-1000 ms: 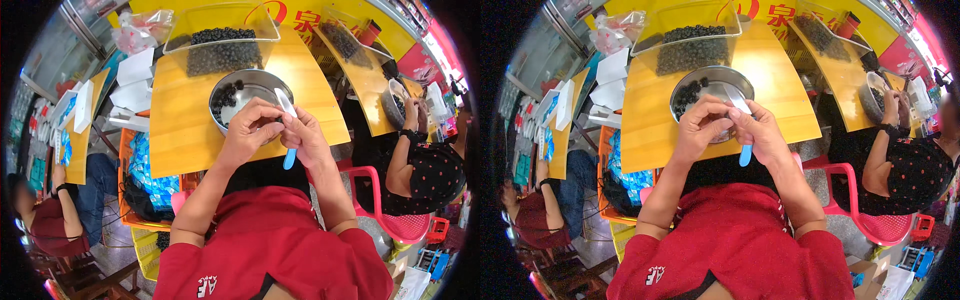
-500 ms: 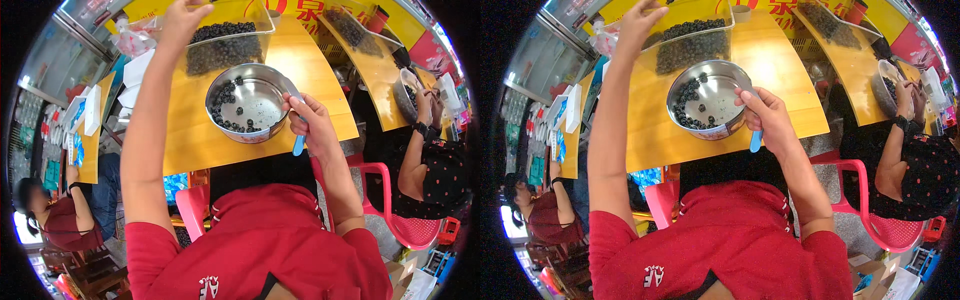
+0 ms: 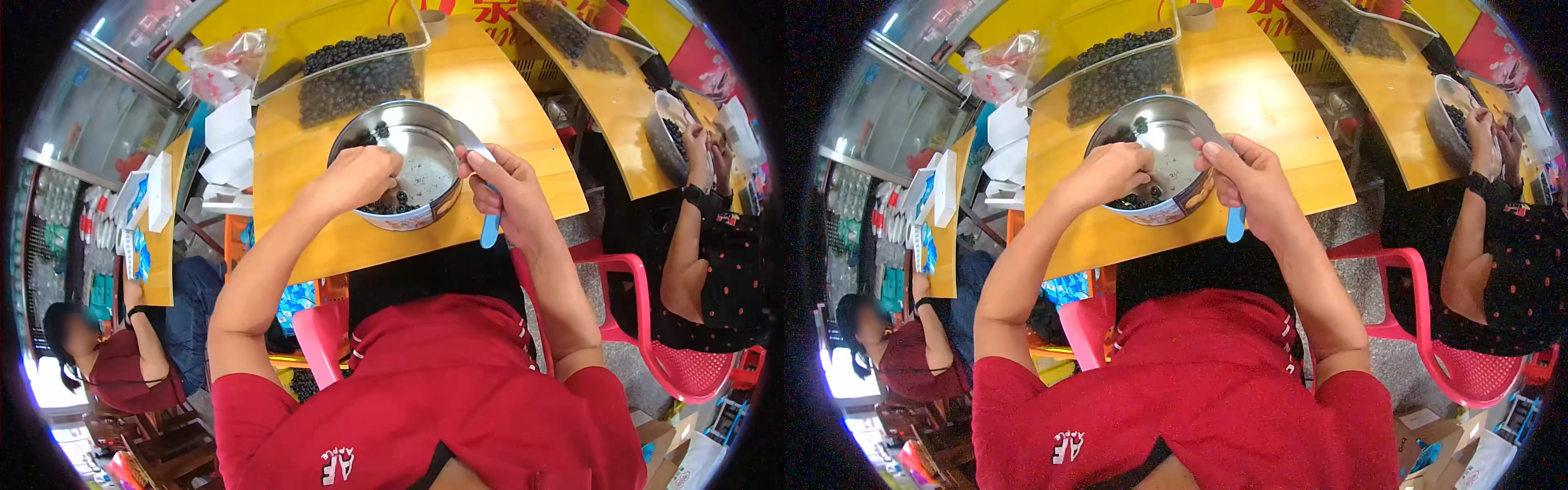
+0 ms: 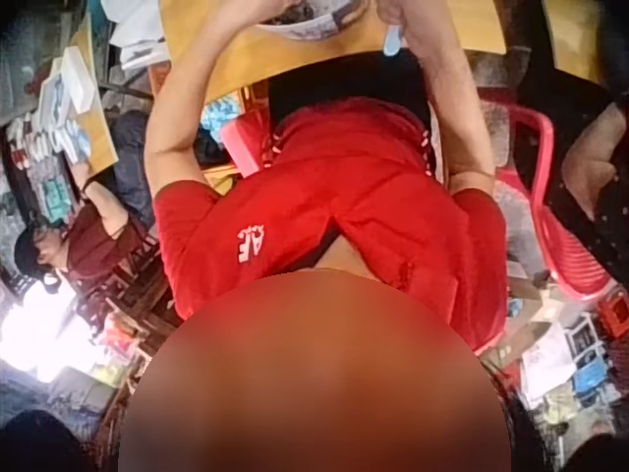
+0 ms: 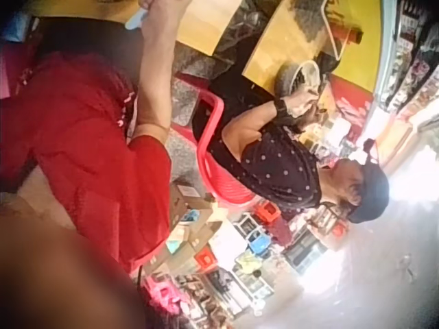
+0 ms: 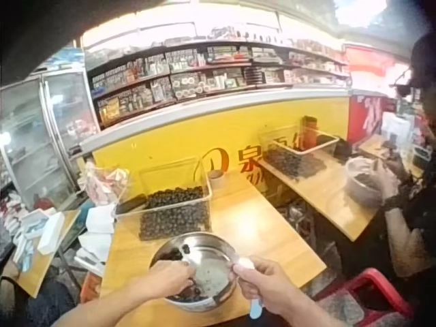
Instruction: Trimming small black seeds with a hand-held blade and placing them into a metal bowl.
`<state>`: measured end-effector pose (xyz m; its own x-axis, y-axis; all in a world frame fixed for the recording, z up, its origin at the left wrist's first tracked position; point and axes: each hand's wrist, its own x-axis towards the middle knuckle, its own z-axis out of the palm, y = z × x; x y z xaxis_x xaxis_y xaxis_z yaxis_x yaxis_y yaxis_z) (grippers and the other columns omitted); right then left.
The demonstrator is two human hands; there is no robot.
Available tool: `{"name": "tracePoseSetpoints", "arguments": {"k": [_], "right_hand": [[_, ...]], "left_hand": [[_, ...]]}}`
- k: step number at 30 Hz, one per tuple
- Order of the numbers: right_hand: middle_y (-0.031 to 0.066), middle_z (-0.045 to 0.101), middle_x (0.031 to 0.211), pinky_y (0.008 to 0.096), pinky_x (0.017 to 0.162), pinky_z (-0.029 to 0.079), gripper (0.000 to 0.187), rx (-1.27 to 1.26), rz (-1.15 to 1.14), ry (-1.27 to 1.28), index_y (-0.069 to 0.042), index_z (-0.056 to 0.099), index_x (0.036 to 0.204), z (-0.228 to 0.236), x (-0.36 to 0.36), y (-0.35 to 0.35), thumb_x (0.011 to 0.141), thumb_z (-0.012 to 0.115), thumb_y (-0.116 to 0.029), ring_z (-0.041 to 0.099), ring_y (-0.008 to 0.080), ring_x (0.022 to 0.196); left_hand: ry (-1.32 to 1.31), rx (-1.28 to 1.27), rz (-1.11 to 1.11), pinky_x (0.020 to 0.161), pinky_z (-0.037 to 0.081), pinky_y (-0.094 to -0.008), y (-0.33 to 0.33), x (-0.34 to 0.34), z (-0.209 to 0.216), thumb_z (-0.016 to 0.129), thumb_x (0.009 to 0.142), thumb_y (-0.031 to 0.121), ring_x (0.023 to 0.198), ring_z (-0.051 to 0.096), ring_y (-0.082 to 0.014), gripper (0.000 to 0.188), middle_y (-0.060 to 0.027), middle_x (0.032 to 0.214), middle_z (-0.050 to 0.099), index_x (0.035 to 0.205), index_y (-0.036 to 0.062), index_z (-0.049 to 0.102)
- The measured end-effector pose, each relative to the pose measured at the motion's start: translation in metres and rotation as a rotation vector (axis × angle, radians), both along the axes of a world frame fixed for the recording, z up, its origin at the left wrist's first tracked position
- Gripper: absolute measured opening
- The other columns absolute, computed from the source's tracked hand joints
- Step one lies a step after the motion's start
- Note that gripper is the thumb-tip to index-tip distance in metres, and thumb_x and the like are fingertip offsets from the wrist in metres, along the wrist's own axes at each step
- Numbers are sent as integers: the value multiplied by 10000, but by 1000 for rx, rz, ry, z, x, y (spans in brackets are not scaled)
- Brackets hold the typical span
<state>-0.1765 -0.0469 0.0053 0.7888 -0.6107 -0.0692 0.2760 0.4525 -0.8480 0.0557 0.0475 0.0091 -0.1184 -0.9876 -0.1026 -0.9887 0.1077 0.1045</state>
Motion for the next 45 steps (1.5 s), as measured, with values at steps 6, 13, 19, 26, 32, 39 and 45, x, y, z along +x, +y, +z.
{"name": "tracePoseSetpoints", "arguments": {"k": [6,13,19,26,32,39,45], "right_hand": [[0,616,824,162,438,285,231,5,-5,25,12,594,1098,-2,4,6,940,563,-153,355,4,500],[-35,561,753,162,441,287,232,18,-79,23,-27,602,1077,10,20,23,916,623,-193,362,-1,500],[-70,486,695,161,439,289,202,16,-80,-47,-52,605,1052,13,21,28,905,638,-186,368,-2,503],[-67,491,688,159,426,278,202,110,-12,-98,-54,592,1054,11,24,34,905,638,-182,365,-1,493],[-73,451,603,162,424,263,183,-87,-133,70,-51,598,1011,22,22,39,888,660,-171,359,4,467],[-70,447,594,168,422,263,167,-12,-94,31,-51,598,981,17,22,37,878,668,-161,360,4,464],[-67,467,607,167,423,264,189,-28,-99,7,-40,600,1025,16,24,38,880,662,-144,368,5,472]], "left_hand": [[886,-187,248,741,495,-282,4,-24,28,655,839,37,828,618,-141,229,-84,937,651,1052,3,578],[1405,-445,72,822,461,-244,16,-54,19,652,855,23,926,587,-117,309,-60,1056,627,1142,8,539],[1573,-532,189,845,454,-247,23,-79,16,652,854,22,957,563,-106,331,-66,1084,623,1171,9,558],[1479,-743,163,835,454,-249,23,-82,1,655,838,9,918,558,-113,267,-42,1012,597,1102,7,621],[1039,-756,98,770,461,-261,29,-73,6,666,807,15,913,569,-147,280,-50,977,592,1084,56,641],[1297,-753,141,751,465,-257,30,-77,0,658,829,26,923,563,-138,241,-63,1019,584,1069,36,633],[1371,-766,187,758,466,-237,27,-79,-8,655,849,34,924,554,-124,223,-69,1055,549,1069,14,627]]}}
